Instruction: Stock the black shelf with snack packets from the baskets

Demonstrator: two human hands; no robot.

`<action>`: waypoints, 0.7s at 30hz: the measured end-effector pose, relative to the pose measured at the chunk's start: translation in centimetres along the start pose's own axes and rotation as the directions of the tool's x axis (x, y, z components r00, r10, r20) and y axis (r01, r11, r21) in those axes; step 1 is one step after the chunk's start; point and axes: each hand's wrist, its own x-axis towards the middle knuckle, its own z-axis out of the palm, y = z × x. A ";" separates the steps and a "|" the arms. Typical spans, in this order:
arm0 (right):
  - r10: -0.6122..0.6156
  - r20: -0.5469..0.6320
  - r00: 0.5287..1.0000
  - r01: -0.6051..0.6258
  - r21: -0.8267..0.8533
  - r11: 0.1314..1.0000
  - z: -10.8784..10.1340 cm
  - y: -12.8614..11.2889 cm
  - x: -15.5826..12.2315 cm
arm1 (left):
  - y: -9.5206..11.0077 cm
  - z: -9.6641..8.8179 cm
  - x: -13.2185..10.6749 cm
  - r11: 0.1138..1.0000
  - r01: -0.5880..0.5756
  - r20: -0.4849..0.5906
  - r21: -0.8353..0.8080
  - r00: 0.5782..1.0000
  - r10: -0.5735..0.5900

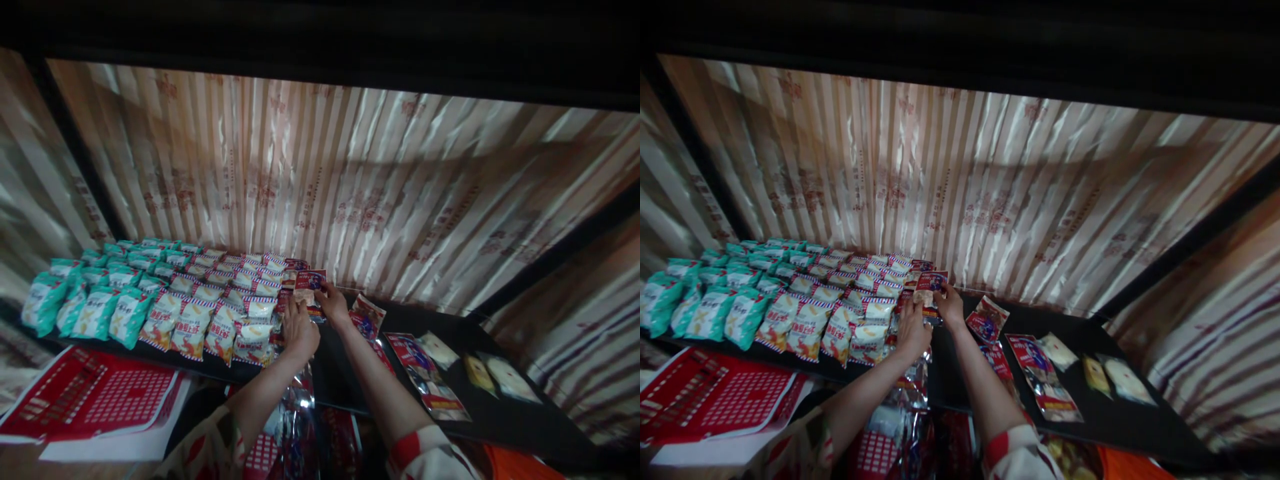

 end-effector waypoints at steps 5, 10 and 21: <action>0.014 0.019 1.000 -0.014 -0.040 0.999 1.0 -0.3 1.7 | 0.5 -0.4 1.0 0.993 0.002 0.059 0.119 0.998 -0.009; 0.019 0.061 0.998 -0.011 -0.133 0.991 1.6 -0.8 3.1 | 0.4 -0.2 2.3 0.986 -0.001 0.043 0.169 0.999 -0.006; -0.046 0.087 0.995 0.067 -0.256 0.964 2.8 -1.7 5.4 | 0.4 -0.3 5.3 0.971 0.011 0.097 0.239 0.995 -0.035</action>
